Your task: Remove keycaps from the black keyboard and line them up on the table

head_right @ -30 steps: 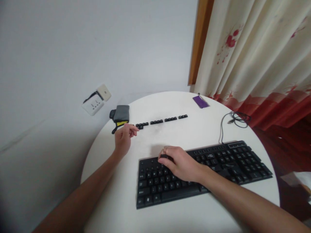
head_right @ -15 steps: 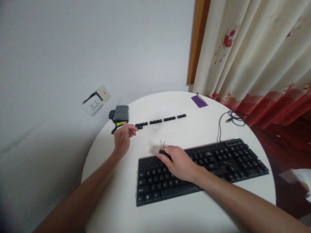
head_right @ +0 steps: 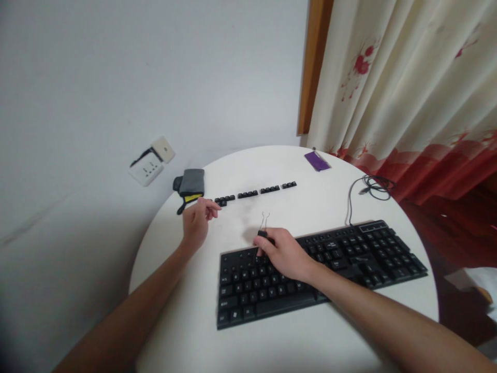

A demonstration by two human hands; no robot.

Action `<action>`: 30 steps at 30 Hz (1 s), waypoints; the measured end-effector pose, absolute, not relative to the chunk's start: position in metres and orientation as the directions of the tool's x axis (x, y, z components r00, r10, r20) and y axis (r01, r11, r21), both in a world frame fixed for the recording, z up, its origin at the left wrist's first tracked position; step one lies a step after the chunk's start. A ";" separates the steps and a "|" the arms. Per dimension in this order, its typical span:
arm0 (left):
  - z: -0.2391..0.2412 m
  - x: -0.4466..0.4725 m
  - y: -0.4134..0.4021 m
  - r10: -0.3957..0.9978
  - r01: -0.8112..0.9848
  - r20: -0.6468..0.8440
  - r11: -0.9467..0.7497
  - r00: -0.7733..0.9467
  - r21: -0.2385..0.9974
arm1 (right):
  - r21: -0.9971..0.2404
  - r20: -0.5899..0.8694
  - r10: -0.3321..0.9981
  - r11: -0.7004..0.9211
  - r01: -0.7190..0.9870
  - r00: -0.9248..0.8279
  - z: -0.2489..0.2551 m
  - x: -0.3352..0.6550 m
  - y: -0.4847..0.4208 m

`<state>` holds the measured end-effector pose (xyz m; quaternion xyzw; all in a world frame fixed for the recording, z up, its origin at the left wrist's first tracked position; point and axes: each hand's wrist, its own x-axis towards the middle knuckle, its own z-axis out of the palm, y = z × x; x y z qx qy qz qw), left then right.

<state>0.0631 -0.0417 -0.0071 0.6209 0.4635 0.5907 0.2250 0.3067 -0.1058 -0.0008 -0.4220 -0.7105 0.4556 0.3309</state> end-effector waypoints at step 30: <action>0.005 0.102 -0.069 0.573 0.298 0.584 -0.812 0.575 0.502 | -0.976 0.189 0.975 0.200 0.092 -0.116 0.003 0.303 -0.109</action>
